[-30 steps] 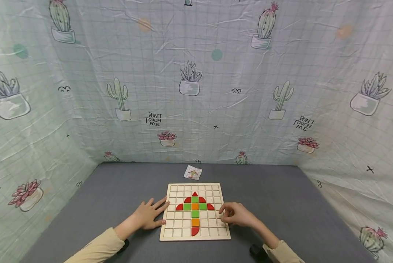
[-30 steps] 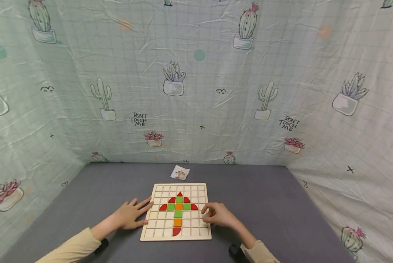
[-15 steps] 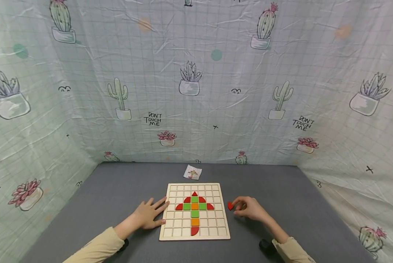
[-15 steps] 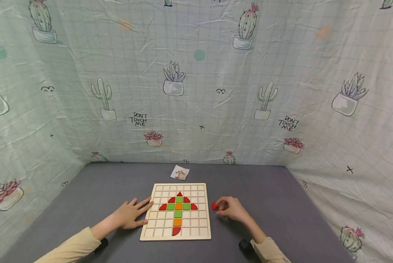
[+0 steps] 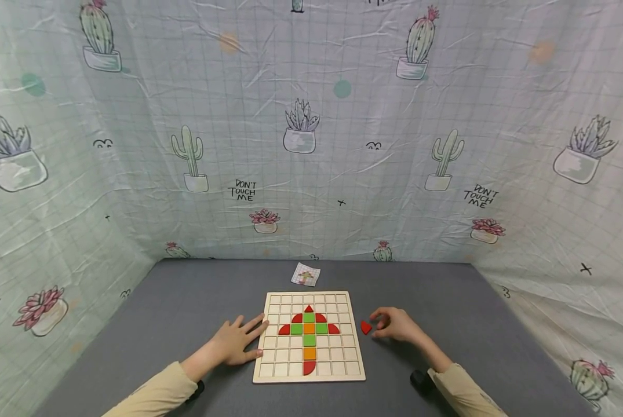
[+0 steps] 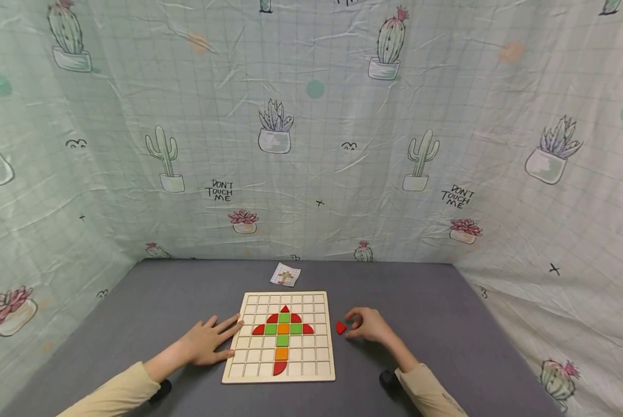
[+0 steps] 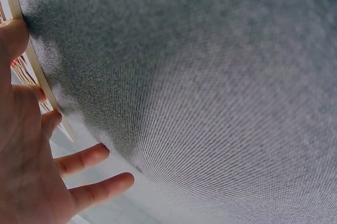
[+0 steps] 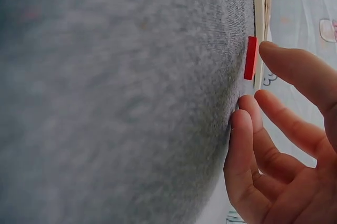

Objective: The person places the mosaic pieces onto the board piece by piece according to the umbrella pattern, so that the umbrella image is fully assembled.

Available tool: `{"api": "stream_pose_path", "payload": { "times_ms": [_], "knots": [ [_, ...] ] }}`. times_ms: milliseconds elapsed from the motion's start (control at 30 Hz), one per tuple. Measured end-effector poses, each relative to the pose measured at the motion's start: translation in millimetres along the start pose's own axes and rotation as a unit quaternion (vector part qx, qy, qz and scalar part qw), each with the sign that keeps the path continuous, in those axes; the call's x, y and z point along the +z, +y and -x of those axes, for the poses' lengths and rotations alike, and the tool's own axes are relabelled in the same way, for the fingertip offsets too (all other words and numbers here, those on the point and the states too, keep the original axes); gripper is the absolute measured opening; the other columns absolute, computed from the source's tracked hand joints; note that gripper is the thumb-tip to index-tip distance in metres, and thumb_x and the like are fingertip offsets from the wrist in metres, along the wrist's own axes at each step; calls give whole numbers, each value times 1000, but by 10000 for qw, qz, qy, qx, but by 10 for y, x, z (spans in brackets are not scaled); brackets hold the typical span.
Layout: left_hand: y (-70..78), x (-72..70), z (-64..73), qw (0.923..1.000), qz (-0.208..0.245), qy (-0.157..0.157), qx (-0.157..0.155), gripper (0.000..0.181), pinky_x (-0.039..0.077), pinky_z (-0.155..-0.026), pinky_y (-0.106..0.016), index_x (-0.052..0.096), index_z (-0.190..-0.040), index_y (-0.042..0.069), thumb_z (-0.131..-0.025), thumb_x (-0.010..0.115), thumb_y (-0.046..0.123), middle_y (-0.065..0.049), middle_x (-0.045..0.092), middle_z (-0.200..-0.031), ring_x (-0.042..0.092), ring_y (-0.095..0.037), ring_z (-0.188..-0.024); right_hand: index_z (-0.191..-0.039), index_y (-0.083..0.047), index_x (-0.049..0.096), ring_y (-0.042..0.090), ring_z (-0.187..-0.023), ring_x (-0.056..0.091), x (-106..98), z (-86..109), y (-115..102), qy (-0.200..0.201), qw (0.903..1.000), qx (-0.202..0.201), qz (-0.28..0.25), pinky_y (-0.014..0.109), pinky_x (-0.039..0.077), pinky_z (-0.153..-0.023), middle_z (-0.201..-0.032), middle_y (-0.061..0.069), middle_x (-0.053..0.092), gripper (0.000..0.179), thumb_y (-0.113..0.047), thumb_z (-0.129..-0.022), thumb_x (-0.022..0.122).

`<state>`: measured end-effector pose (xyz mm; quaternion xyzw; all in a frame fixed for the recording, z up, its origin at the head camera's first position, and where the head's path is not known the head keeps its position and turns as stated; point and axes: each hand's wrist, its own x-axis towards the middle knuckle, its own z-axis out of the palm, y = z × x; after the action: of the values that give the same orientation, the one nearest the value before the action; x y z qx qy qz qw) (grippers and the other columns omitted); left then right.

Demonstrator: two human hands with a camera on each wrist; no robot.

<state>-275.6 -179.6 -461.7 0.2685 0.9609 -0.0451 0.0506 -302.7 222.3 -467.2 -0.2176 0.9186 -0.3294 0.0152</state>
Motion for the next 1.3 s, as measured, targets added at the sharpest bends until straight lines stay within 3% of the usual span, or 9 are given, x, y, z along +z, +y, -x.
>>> {"api": "stream_pose_path", "payload": {
  "times_ms": [133, 367, 467, 600, 733, 1133, 1300],
  "knots": [
    [-31, 6, 6, 9999, 31, 81, 143, 66, 36, -88, -59, 29, -141, 24, -86, 36, 61, 0, 26, -147, 38, -43, -121, -99, -1, 63, 4, -56, 48, 12, -59, -25, -111, 9999, 81, -73, 21, 40, -51, -70, 3, 59, 36, -16, -69, 76],
    [-62, 53, -18, 9997, 205, 43, 102, 69, 34, -89, -61, 24, -142, 30, -83, 31, 67, 4, 23, -148, 36, -42, -124, -98, -2, 63, 6, -54, 45, 59, -131, -65, -187, 9998, 92, 10, 21, 38, -50, -68, 3, 56, 36, -16, -67, 77],
    [-84, 98, -25, 9995, 157, 187, 202, 69, 34, -86, -62, 21, -142, 33, -83, 26, 69, 6, 20, -149, 38, -44, -121, -96, -1, 63, 7, -53, 45, 75, -147, -84, -205, 9997, 132, 25, 22, 38, -49, -67, 2, 56, 35, -14, -67, 77],
    [-72, 82, -17, 9994, 151, 235, 184, 67, 35, -86, -61, 27, -141, 29, -85, 32, 65, 3, 24, -148, 39, -44, -120, -94, -2, 63, 9, -55, 45, 90, -164, -104, -185, 9996, 196, 83, 22, 37, -50, -67, 2, 55, 32, -13, -67, 77],
    [-22, 18, 5, 9999, 112, 88, 36, 66, 36, -88, -58, 32, -140, 22, -85, 41, 59, -1, 29, -146, 38, -42, -122, -91, -3, 63, 10, -56, 45, 105, -173, -96, -169, 9995, 210, 154, 23, 38, -52, -66, 1, 55, 31, -13, -66, 78],
    [-10, 31, -9, 10000, 55, -17, -41, 66, 36, -89, -57, 30, -140, 23, -86, 42, 57, 0, 28, -146, 37, -41, -124, -93, -3, 63, 9, -55, 46, 75, -160, -88, -287, 9993, 207, -77, 23, 38, -51, -68, 2, 56, 31, -15, -68, 77],
    [-10, 32, -12, 10000, 46, -35, -81, 66, 36, -90, -57, 30, -140, 24, -85, 42, 58, 1, 28, -146, 37, -41, -124, -95, -3, 62, 5, -53, 46, 31, -157, -111, -453, 9987, 32, -216, 23, 39, -48, -68, 5, 58, 31, -16, -71, 75]
  ]
}}
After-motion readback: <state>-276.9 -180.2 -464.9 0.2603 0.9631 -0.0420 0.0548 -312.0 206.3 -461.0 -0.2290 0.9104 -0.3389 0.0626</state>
